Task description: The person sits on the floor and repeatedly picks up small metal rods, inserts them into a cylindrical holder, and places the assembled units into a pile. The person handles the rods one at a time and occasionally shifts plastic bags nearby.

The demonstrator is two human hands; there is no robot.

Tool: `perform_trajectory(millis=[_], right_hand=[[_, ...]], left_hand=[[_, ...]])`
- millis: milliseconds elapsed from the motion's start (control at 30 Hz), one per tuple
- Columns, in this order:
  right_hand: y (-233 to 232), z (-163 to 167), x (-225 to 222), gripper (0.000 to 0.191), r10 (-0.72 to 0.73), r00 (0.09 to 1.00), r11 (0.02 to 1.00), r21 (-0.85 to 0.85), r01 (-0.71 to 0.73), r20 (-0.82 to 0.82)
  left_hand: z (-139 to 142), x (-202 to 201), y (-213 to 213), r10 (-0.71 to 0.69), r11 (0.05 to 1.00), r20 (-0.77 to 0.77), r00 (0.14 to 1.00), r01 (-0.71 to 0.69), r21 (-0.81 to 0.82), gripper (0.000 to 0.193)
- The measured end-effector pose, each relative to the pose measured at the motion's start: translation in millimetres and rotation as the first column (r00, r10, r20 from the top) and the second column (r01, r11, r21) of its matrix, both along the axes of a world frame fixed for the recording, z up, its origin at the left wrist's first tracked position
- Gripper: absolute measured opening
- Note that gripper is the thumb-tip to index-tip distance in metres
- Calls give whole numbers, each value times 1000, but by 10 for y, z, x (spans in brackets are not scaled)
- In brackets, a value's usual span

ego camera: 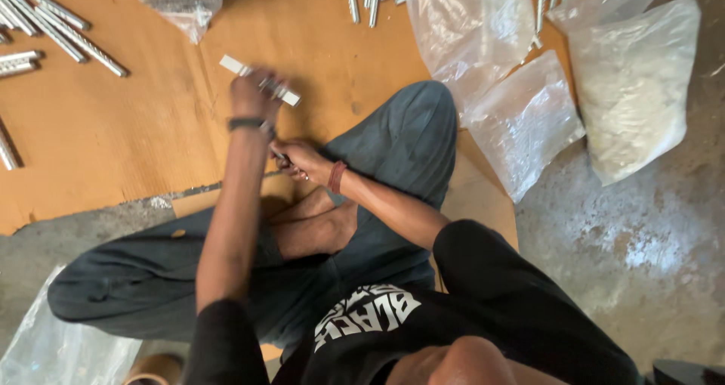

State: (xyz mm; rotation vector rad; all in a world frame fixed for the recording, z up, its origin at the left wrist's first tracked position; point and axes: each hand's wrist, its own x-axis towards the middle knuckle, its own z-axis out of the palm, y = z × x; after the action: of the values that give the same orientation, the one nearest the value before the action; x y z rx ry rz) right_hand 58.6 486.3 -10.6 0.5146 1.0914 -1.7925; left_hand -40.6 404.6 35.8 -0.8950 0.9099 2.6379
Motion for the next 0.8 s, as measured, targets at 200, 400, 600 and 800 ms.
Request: perform_trajectory(millis=[200,400,600,800], right_hand=[[-6,-184,13,10,-37,988,999,-25,33,-150],[-66,-40,-23,28,96,994,995,-34,-98,-56],[-95,133,7,26,172,967,985,8,-174,-190],[-67,185,0,25,76,982,997,30,-72,-170]], left_hand=[[-91,-795,345,58,784,-570,820,-391,-482,25],[189,-537,-608,260,127,-659,706,-702,-701,28],[-516,-397,-1716,232,-386,-78,970,18,-922,25],[-627,-351,-1953,57,-473,74,996,92,-876,14]])
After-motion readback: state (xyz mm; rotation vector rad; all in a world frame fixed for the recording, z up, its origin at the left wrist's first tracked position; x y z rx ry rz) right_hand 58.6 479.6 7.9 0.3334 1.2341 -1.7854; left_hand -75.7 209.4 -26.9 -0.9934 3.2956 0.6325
